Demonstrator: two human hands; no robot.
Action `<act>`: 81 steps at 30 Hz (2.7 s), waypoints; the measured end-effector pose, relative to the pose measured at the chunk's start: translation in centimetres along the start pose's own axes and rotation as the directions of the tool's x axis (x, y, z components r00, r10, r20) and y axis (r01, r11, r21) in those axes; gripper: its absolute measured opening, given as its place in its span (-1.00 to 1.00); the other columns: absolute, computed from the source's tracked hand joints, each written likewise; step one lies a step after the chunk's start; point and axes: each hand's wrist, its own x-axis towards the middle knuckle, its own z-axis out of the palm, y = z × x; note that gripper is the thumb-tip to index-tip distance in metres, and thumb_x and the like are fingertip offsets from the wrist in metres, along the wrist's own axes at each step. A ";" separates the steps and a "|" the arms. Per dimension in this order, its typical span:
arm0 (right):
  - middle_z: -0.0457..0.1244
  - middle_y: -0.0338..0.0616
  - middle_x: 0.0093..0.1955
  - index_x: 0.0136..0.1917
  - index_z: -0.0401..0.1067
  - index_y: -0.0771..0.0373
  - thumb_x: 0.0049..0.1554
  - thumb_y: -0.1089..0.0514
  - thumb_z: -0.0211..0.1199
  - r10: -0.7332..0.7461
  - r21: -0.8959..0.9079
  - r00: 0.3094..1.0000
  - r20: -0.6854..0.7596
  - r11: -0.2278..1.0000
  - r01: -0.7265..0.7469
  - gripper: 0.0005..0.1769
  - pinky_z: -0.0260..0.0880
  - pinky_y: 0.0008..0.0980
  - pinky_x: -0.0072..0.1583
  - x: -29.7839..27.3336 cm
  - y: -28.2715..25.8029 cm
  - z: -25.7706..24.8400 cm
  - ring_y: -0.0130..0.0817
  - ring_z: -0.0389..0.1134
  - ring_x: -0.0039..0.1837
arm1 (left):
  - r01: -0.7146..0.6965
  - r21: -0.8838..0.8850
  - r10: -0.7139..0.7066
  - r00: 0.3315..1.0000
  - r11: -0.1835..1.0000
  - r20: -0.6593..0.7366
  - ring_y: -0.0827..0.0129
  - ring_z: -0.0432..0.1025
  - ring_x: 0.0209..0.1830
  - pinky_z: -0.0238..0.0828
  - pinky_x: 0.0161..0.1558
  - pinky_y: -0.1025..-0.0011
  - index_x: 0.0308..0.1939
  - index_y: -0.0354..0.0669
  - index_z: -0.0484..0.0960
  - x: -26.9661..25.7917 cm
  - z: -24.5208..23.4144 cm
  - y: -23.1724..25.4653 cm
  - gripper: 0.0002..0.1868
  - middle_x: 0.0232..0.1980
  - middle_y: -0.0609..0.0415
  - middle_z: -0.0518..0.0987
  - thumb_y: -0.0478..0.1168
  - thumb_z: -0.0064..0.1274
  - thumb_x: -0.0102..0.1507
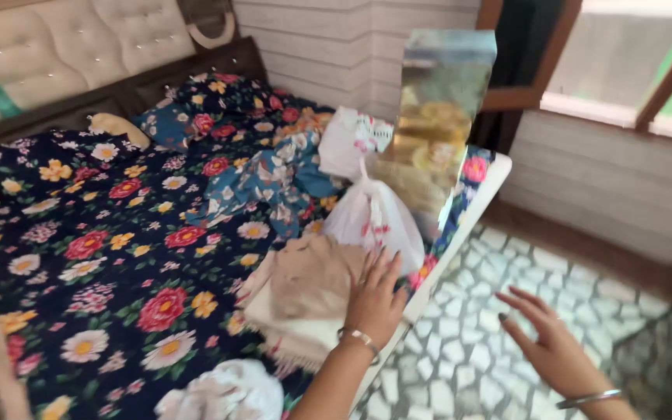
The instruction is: The person organizes cosmetic boxes and miscellaneous items into a storage trunk.
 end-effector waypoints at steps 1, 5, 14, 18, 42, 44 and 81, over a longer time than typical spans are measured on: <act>0.16 -0.16 0.51 0.39 0.41 -0.07 0.14 -0.06 0.22 -0.023 -0.026 1.000 -0.008 0.999 0.023 -0.46 0.39 -0.24 0.23 2.0 0.9 -0.2 -0.16 0.22 0.46 | -0.006 -0.014 0.006 0.999 1.000 -0.033 -0.11 0.02 0.57 -0.05 0.44 -0.14 0.47 -0.08 0.32 1.0 0.7 -0.7 -0.36 0.55 -0.13 0.22 -0.12 0.02 0.29; 0.17 -0.13 0.49 0.42 0.35 0.03 0.15 0.00 0.21 -0.215 -0.016 0.976 -0.015 0.976 0.215 -0.44 0.21 -0.25 0.38 8.5 2.2 -3.1 -0.18 0.18 0.49 | 0.032 0.011 -0.030 0.996 0.999 -0.085 -0.07 0.08 0.55 -0.03 0.44 0.03 0.45 -0.14 0.31 5.7 3.3 -1.4 -0.35 0.54 -0.14 0.23 -0.15 0.03 0.27; 0.16 -0.29 0.50 0.45 0.30 -0.03 0.15 -0.05 0.21 -0.053 0.090 0.990 0.133 0.995 0.041 -0.40 0.31 -0.31 0.30 19.7 11.0 -6.3 -0.35 0.23 0.45 | 0.138 -0.302 -0.189 0.971 0.943 -0.146 0.03 0.12 0.56 0.03 0.47 0.25 0.48 -0.20 0.26 15.3 9.6 -1.9 -0.35 0.52 -0.17 0.28 -0.13 0.02 0.32; 0.18 -0.23 0.48 0.44 0.34 -0.02 0.15 -0.06 0.22 0.010 0.209 0.986 0.165 0.977 -0.045 -0.41 0.33 -0.28 0.30 24.0 15.2 -4.6 -0.33 0.23 0.46 | 0.172 -0.338 -0.241 0.954 0.925 -0.175 0.05 0.17 0.54 0.05 0.46 0.27 0.47 -0.20 0.27 17.4 12.3 -4.1 -0.36 0.50 -0.19 0.31 -0.11 0.03 0.34; 0.22 -0.23 0.47 0.63 0.02 -0.08 0.18 -0.12 0.22 0.571 0.537 0.678 0.463 0.428 -0.727 -0.18 0.35 -0.08 0.28 51.0 26.6 9.1 -0.28 0.26 0.43 | 0.526 -0.310 -0.568 0.821 0.792 -0.057 -0.01 0.31 0.41 0.21 0.36 0.25 0.40 -0.29 0.37 40.9 32.5 -37.3 -0.25 0.39 -0.28 0.43 0.15 0.11 0.30; 0.27 -0.20 0.41 0.59 0.10 -0.12 0.15 -0.13 0.22 0.568 0.514 0.660 0.492 0.422 -0.747 -0.22 0.36 -0.08 0.28 52.2 25.6 10.3 -0.27 0.30 0.37 | 0.626 -0.314 -0.647 0.761 0.713 0.047 0.02 0.35 0.36 0.25 0.32 0.24 0.40 -0.23 0.37 41.7 31.2 -36.8 -0.26 0.35 -0.22 0.46 0.15 0.11 0.28; 0.29 -0.18 0.33 0.56 0.10 0.18 0.12 0.15 0.23 0.711 0.900 0.701 -0.060 0.342 -0.269 -0.23 0.35 -0.37 0.25 17.1 19.1 -5.3 -0.48 0.32 0.30 | 0.970 -0.103 0.139 0.136 -0.219 0.981 0.16 0.56 0.06 0.56 0.03 0.12 0.24 -0.15 0.54 33.3 31.0 -11.9 -0.31 0.13 -0.03 0.65 0.28 -0.14 0.28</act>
